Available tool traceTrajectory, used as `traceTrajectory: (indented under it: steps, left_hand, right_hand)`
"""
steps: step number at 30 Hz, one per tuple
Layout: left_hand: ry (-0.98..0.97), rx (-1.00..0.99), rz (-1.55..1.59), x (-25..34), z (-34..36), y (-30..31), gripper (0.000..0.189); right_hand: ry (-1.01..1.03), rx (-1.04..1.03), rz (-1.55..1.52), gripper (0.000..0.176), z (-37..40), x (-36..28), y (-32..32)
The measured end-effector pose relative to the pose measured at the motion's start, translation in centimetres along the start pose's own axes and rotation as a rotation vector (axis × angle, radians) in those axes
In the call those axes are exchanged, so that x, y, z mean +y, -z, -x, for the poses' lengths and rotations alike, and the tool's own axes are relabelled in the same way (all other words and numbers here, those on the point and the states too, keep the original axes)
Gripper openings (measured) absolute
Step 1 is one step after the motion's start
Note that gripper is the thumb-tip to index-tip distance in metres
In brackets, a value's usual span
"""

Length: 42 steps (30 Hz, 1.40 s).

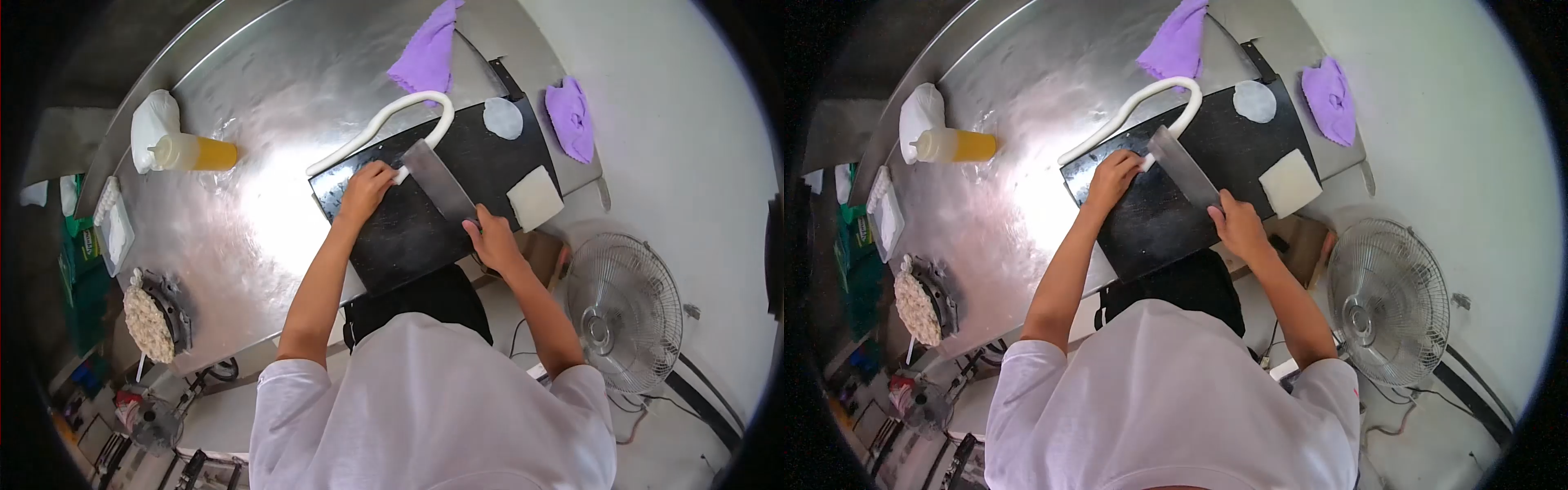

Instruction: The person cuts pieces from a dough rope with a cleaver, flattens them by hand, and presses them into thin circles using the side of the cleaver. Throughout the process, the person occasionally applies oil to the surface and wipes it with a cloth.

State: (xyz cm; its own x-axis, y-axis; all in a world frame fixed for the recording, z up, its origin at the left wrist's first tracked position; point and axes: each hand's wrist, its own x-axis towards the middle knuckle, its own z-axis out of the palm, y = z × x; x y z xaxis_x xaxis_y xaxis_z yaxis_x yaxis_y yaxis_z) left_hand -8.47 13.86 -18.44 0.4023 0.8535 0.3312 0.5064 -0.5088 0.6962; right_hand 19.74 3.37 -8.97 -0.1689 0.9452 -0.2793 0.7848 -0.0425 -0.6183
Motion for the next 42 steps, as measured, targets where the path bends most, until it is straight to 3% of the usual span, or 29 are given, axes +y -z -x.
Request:
traceTrajectory:
  steps: [3,11,16,18,20,22,23,24,26,28,30,32,33,38,40,42]
  left_hand:
    - [-0.022,0.015,0.034,-0.6,0.1,0.0,0.018]
    - [-0.035,0.028,0.075,-1.4,0.0,0.4,0.018]
    - [0.039,-0.003,0.087,-0.3,-0.4,0.2,0.016]
    - [0.004,0.263,0.123,-0.1,-0.7,-0.2,0.012]
    - [0.063,0.194,0.268,1.0,-0.6,0.4,0.009]
    - [0.355,-0.170,0.325,4.0,1.1,2.4,0.015]
    - [0.190,-0.230,0.363,5.3,2.2,1.9,0.017]
    - [0.175,-0.299,0.470,7.3,3.1,1.5,0.017]
    - [0.028,-0.615,0.332,7.4,4.4,-0.8,0.023]
    - [-0.071,-0.649,0.146,7.4,4.3,-1.7,0.028]
    - [-0.172,-0.659,-0.048,7.8,2.4,-2.9,0.033]
    - [0.050,-0.874,-0.229,8.5,0.8,-3.8,0.047]
    - [0.108,-0.865,-0.299,10.0,-0.3,-3.8,0.055]
    - [0.086,-0.943,-0.553,12.7,-2.3,-5.2,0.066]
    - [0.042,-1.077,-0.625,12.9,-2.6,-5.6,0.071]
    - [0.037,-1.170,-0.687,13.3,-4.2,-6.7,0.066]
  right_hand:
    - [-0.020,0.158,0.057,0.028,0.5,-1.5,-0.5]
    - [-0.106,0.082,0.256,0.026,0.8,-4.9,-1.9]
    - [-0.232,0.168,0.270,0.026,-0.1,-6.0,-7.9]
    - [-0.247,0.265,0.158,0.026,-0.9,-6.7,-8.4]
    - [-0.261,0.302,0.043,0.027,0.6,-6.4,-8.8]
    - [-0.169,0.633,-0.142,0.030,3.8,-6.5,-9.5]
    - [-0.197,0.637,-0.153,0.030,5.4,-5.9,-9.5]
    - [-0.300,0.686,-0.237,0.030,7.5,-5.2,-9.4]
    - [-0.425,0.743,-0.338,0.030,11.5,-3.3,-9.7]
    - [-0.634,0.748,-0.673,0.031,14.3,-0.9,-10.5]
    - [-0.602,0.836,-0.661,0.023,15.0,-0.5,-10.2]
    - [-0.708,0.833,-0.845,0.022,16.5,0.5,-10.4]
    - [-0.707,0.833,-0.869,0.022,16.6,1.7,-10.5]
    - [-0.569,0.855,-0.930,0.022,15.9,4.3,-7.1]
    - [-0.500,0.922,-0.848,0.025,14.8,5.7,-4.6]
    - [-0.385,1.031,-1.101,0.032,13.6,6.8,-1.8]
